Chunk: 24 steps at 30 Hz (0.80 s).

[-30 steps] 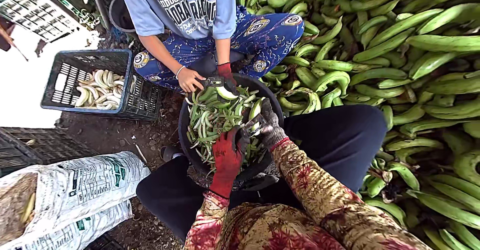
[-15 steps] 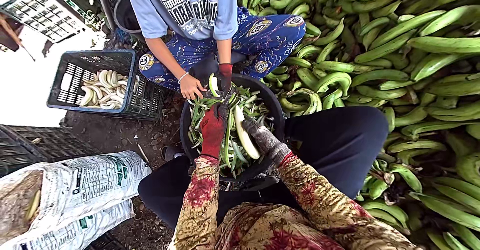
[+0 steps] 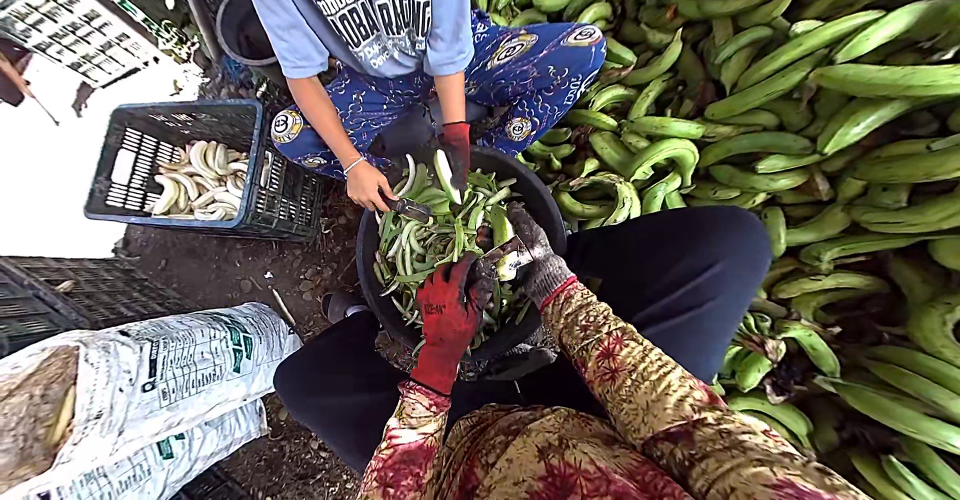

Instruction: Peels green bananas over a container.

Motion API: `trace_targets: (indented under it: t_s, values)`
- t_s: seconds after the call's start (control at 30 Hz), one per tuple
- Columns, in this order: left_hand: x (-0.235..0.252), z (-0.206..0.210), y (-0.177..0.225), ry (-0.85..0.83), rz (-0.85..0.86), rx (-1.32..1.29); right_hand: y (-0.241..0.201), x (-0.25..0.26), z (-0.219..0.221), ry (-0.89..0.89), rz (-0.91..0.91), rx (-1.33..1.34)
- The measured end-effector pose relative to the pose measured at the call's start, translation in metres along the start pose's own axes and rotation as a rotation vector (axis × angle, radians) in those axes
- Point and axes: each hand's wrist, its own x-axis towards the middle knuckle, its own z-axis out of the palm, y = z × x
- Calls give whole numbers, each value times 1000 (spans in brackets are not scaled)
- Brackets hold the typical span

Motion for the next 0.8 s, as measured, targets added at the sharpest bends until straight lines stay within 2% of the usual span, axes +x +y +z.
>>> trace_targets:
  t_s: [0.2,0.27,0.37,0.43,0.5,0.6,0.7,0.8]
  values:
    - [44,6,-2,-86,-143,-37,16,-19,-2,3,-385,-597]
    - [62,6,-5,-97,-205,-55,19,-25,-3,-47,-432,-713]
    - [77,0,-10,-92,-282,-99,21,-27,-11,-166,-368,-764]
    - [79,-3,-14,-57,-314,-111,21,-22,-17,-212,-299,-659]
    - [76,-3,-13,-24,-281,-95,19,-17,-18,-166,-188,-410]
    - [57,4,-12,-22,-102,-80,10,-2,-24,-118,-78,-64]
    - [26,3,-5,-90,78,-109,-3,8,-32,-177,-104,16]
    - [3,-3,0,-97,170,-41,-21,1,-22,-244,63,203]
